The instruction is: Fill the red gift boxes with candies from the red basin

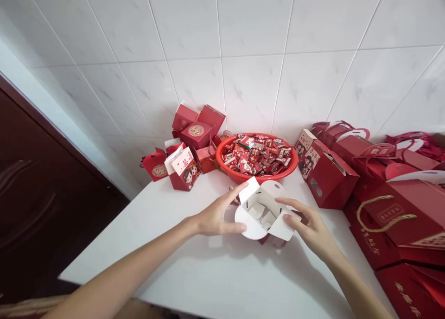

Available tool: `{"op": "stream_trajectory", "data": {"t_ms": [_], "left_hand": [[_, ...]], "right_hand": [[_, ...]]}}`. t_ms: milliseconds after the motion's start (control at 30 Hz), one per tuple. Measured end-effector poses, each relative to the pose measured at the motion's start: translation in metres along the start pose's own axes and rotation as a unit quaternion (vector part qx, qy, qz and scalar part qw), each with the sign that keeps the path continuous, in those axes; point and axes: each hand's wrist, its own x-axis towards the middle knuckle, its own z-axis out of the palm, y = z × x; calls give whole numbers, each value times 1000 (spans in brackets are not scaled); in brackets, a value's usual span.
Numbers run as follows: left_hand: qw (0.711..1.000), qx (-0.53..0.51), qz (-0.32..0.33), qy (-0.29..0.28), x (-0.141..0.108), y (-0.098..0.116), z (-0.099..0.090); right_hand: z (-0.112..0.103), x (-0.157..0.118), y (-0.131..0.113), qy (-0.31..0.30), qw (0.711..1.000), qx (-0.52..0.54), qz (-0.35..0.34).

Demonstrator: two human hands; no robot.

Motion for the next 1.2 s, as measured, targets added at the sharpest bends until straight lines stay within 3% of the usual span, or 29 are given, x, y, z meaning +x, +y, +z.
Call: {"op": "stream_trajectory", "data": {"t_ms": [300, 500, 733, 933, 1200], "left_hand": [[1000, 13, -14, 0, -8, 23, -6], [998, 40, -32, 40, -17, 33, -2], [996, 72, -44, 5, -11, 40, 5], [997, 70, -34, 1, -3, 40, 3], [982, 117, -30, 143, 12, 23, -14]], "right_hand": [[-2, -6, 3, -17, 996, -90, -15], [-2, -10, 1, -33, 995, -92, -16], [-10, -9, 1, -20, 998, -65, 2], [-20, -4, 5, 34, 999, -34, 11], [-21, 1, 4, 46, 997, -53, -13]]}}
